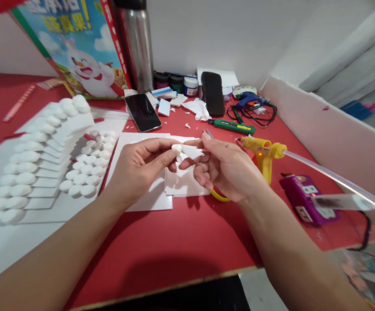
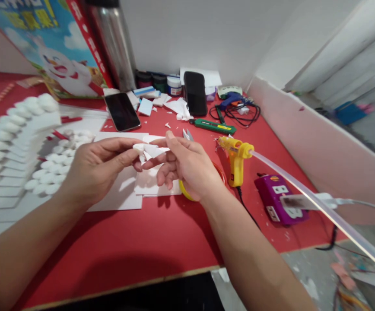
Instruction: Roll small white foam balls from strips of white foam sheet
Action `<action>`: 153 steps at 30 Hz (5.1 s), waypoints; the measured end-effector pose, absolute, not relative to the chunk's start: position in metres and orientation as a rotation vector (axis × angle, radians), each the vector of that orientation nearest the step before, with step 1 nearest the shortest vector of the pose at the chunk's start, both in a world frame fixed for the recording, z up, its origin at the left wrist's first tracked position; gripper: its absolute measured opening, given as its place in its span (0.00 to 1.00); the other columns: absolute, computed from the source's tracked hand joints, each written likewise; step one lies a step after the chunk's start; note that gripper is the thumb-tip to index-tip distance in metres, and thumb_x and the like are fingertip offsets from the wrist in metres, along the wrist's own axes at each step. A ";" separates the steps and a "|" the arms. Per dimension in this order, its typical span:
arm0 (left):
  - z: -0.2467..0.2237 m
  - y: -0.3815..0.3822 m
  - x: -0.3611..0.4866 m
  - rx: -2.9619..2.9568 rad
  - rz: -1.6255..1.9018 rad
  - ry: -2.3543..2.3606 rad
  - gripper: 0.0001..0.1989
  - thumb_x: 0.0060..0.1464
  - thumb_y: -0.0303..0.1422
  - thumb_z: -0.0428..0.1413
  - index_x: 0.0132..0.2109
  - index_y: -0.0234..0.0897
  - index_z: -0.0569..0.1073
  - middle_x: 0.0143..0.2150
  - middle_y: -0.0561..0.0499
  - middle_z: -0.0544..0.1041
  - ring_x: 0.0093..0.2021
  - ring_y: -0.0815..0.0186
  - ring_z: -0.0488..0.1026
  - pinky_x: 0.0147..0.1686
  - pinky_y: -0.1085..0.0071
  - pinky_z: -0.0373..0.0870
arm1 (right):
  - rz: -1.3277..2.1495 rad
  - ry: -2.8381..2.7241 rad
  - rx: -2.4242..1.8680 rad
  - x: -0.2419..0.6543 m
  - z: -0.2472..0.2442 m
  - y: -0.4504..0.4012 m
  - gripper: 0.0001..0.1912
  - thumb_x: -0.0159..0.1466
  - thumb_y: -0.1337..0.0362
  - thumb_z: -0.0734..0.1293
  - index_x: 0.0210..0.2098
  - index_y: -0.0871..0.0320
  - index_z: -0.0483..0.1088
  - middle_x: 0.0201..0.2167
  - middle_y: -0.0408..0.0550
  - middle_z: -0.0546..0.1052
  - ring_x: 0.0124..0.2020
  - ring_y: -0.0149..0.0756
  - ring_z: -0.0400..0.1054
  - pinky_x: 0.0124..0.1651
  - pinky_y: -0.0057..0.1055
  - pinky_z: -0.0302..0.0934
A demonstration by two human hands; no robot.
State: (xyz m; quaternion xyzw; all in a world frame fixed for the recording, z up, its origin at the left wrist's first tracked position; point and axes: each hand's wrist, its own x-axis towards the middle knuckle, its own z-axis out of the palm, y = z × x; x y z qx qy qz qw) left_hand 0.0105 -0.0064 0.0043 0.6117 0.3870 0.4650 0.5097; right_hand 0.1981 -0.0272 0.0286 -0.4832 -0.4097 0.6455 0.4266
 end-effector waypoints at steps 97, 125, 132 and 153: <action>0.009 0.003 0.002 0.287 0.675 0.497 0.07 0.54 0.16 0.55 0.38 0.21 0.78 0.34 0.41 0.74 0.27 0.75 0.69 0.28 0.81 0.73 | 1.336 -1.122 -0.992 0.188 0.020 -0.031 0.03 0.63 0.67 0.70 0.37 0.61 0.75 0.26 0.40 0.75 0.15 0.19 0.56 0.17 0.23 0.47; 0.002 0.002 0.009 0.527 0.701 0.549 0.10 0.43 0.25 0.71 0.35 0.25 0.82 0.28 0.48 0.73 0.25 0.76 0.62 0.26 0.80 0.67 | 0.688 -1.644 -1.155 0.179 0.014 -0.045 0.13 0.62 0.69 0.67 0.47 0.55 0.67 0.27 0.37 0.68 0.23 0.25 0.61 0.25 0.26 0.59; 0.000 0.001 0.011 0.717 0.814 0.671 0.10 0.47 0.28 0.71 0.38 0.28 0.82 0.29 0.49 0.75 0.26 0.74 0.67 0.27 0.79 0.65 | 0.455 -1.787 -1.224 0.182 0.010 -0.042 0.14 0.61 0.71 0.65 0.47 0.56 0.69 0.30 0.40 0.72 0.25 0.26 0.64 0.29 0.27 0.59; 0.000 -0.005 0.011 1.331 0.966 0.922 0.07 0.54 0.33 0.66 0.40 0.34 0.82 0.32 0.51 0.78 0.29 0.70 0.67 0.31 0.73 0.63 | 0.383 -1.832 -1.379 0.186 0.009 -0.036 0.04 0.59 0.70 0.66 0.35 0.57 0.68 0.29 0.41 0.74 0.23 0.27 0.61 0.28 0.28 0.55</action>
